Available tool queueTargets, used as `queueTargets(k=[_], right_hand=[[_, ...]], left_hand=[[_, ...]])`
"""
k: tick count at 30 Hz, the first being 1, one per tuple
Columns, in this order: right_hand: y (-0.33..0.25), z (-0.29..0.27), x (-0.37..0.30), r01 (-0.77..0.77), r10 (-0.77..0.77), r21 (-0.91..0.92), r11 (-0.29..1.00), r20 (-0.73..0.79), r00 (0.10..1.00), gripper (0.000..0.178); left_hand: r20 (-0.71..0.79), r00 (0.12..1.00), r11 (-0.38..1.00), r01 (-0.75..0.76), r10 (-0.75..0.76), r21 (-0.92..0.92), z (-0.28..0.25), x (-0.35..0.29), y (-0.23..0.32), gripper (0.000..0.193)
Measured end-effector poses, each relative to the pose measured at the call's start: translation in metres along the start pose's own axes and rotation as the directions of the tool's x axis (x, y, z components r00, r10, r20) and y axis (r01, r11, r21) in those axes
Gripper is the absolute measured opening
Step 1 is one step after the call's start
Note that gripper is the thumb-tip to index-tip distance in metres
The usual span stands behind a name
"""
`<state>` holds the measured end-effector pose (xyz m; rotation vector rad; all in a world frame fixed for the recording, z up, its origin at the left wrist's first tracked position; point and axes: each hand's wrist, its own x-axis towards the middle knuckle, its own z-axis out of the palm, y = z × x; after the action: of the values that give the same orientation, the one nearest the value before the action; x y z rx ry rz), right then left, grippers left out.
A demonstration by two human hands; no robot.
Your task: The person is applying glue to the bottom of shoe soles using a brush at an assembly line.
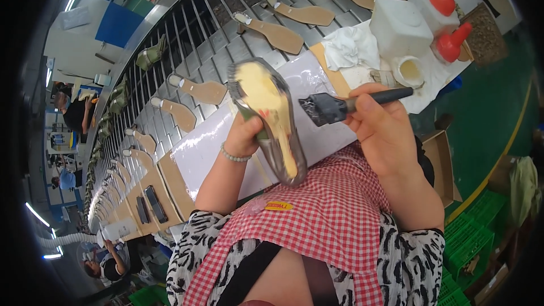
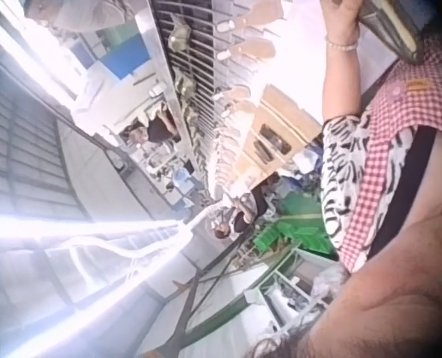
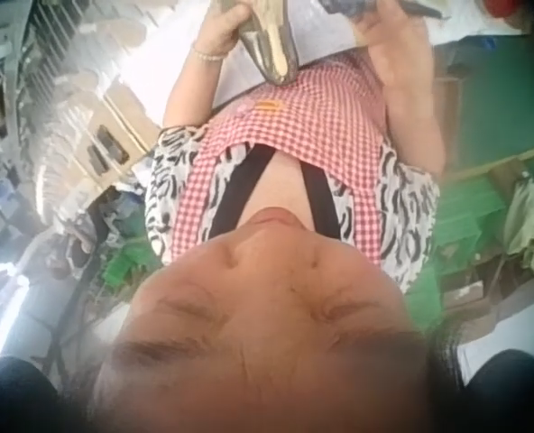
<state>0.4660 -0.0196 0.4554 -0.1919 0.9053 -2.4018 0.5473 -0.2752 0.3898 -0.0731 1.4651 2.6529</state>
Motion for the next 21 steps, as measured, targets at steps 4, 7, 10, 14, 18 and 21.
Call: queueTargets(k=[4,7,10,14,18,21], right_hand=[[0.014,0.010,0.012,0.083,-0.083,-0.192,0.978,0.009,0.997,0.017],[0.024,0.017,0.005,0.253,-0.222,-0.471,0.845,0.122,0.967,0.020],[0.027,0.016,0.004,0.443,-0.363,-0.600,0.666,0.258,0.895,0.021],[0.024,0.020,-0.001,0.608,-0.426,-0.709,0.357,0.456,0.782,0.023],[0.024,0.018,-0.005,0.612,-0.407,-0.733,0.297,0.483,0.775,0.023],[0.021,0.018,-0.009,0.588,-0.372,-0.737,0.332,0.470,0.800,0.022]], left_hand=[[0.161,0.979,0.959,0.080,-0.128,0.271,0.016,0.001,0.007,0.060],[0.197,0.968,0.944,0.085,-0.154,0.319,0.031,0.001,0.013,0.057],[0.207,0.964,0.927,0.082,-0.167,0.366,0.034,0.002,0.015,0.053],[0.204,0.969,0.931,0.060,-0.141,0.361,0.032,-0.001,0.007,0.053],[0.208,0.965,0.934,0.083,-0.163,0.347,0.031,-0.003,0.002,0.053],[0.210,0.963,0.926,0.084,-0.170,0.367,0.033,-0.003,0.003,0.053]])
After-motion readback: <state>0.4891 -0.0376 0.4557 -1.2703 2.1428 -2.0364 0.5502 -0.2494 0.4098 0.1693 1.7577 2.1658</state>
